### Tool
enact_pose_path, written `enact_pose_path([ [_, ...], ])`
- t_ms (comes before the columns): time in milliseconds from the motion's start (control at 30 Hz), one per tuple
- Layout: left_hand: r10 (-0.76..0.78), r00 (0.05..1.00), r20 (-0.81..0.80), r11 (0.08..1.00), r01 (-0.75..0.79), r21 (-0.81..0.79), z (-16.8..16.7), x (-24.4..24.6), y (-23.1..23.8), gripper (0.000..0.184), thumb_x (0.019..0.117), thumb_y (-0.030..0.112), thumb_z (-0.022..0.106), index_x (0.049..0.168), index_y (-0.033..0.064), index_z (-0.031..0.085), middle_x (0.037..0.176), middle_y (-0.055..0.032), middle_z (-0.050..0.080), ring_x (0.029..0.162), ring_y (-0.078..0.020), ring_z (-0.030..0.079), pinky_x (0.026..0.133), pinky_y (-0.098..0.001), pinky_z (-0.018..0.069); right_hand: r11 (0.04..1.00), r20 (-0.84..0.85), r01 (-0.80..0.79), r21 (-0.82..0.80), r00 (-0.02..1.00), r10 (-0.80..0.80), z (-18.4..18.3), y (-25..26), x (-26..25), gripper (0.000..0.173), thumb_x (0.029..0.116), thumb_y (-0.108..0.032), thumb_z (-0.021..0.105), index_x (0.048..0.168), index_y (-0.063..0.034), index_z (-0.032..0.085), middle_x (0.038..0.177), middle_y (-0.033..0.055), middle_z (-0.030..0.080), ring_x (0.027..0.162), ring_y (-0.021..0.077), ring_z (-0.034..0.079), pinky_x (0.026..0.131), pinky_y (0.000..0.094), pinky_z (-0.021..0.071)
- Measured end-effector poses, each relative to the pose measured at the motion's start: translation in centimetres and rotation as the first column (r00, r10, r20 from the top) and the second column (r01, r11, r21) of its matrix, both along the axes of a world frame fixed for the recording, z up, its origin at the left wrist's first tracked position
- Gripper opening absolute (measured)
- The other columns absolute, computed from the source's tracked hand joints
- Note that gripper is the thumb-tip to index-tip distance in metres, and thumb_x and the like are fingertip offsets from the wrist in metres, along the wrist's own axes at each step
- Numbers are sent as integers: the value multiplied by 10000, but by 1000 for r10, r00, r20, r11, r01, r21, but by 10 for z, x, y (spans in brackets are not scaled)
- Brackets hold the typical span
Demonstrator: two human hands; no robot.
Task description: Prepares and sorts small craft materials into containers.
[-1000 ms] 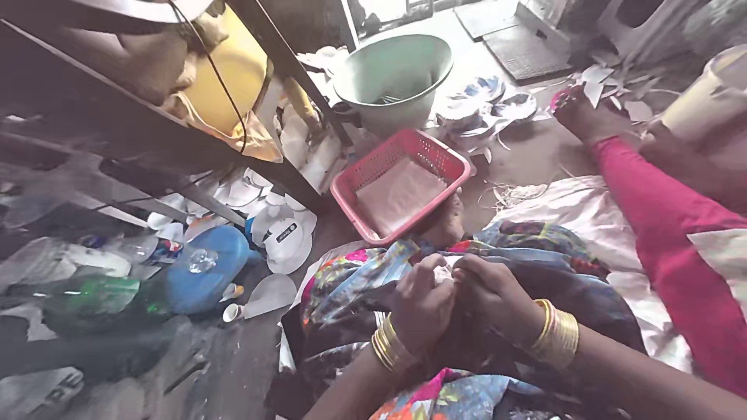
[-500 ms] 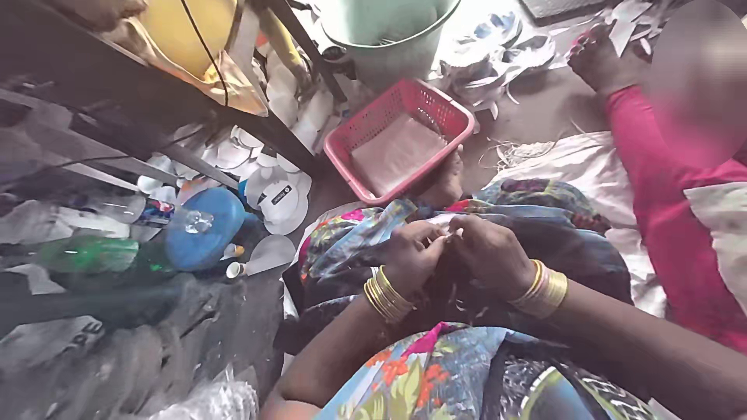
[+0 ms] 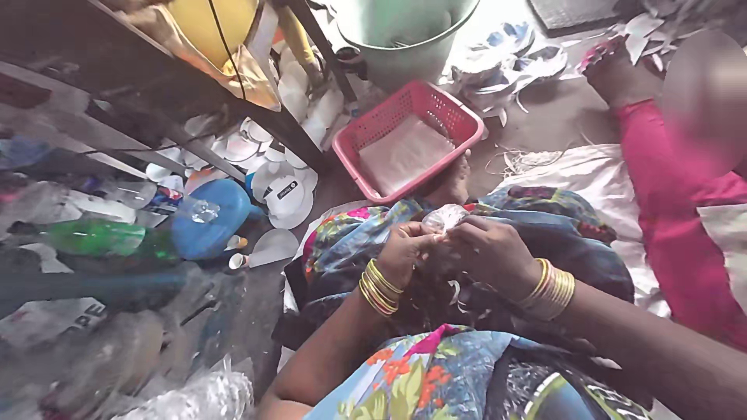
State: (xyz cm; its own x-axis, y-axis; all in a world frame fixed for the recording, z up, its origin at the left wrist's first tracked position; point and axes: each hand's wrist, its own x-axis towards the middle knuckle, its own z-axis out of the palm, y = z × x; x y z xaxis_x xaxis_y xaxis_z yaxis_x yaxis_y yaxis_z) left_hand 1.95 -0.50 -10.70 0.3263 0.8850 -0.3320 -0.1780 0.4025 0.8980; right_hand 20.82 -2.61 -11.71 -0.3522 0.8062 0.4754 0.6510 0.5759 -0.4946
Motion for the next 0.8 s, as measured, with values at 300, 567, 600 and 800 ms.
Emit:
enact_pose_path([
  [300, 254, 845, -471, 579, 258, 774, -3, -15, -4, 122, 908, 84, 711, 858, -7, 775, 997, -149, 725, 875, -113, 685, 804, -242, 570, 943, 36, -133, -306, 988, 151, 27, 9, 5, 242, 983, -188, 536, 859, -13, 650, 785, 135, 643, 742, 291, 661, 656, 483, 523],
  [567, 243, 735, -632, 669, 345, 658, 4, -22, 6, 144, 885, 89, 692, 775, 10, 741, 942, -90, 713, 846, -116, 661, 789, -295, 551, 759, -142, -102, -643, 990, 12, 23, 15, 25, 236, 991, -223, 599, 873, -30, 666, 734, 13, 593, 682, 76, 556, 684, 321, 470],
  [600, 250, 692, -677, 667, 384, 639, 4, -19, 6, 155, 895, 102, 682, 788, 6, 741, 950, -108, 713, 847, -159, 669, 793, -343, 554, 756, -137, -100, -647, 991, 13, 19, 16, 27, 241, 993, -230, 599, 875, -31, 665, 731, 8, 588, 675, 73, 550, 680, 317, 469],
  [800, -6, 689, -725, 920, 289, 267, 27, -12, 10, 193, 988, 192, 644, 948, 32, 746, 835, -33, 697, 776, -98, 636, 788, -313, 519, 972, 162, -8, -235, 986, 47, 16, 2, 21, 237, 982, -172, 549, 882, 21, 645, 800, 175, 655, 719, 344, 682, 615, 512, 538],
])
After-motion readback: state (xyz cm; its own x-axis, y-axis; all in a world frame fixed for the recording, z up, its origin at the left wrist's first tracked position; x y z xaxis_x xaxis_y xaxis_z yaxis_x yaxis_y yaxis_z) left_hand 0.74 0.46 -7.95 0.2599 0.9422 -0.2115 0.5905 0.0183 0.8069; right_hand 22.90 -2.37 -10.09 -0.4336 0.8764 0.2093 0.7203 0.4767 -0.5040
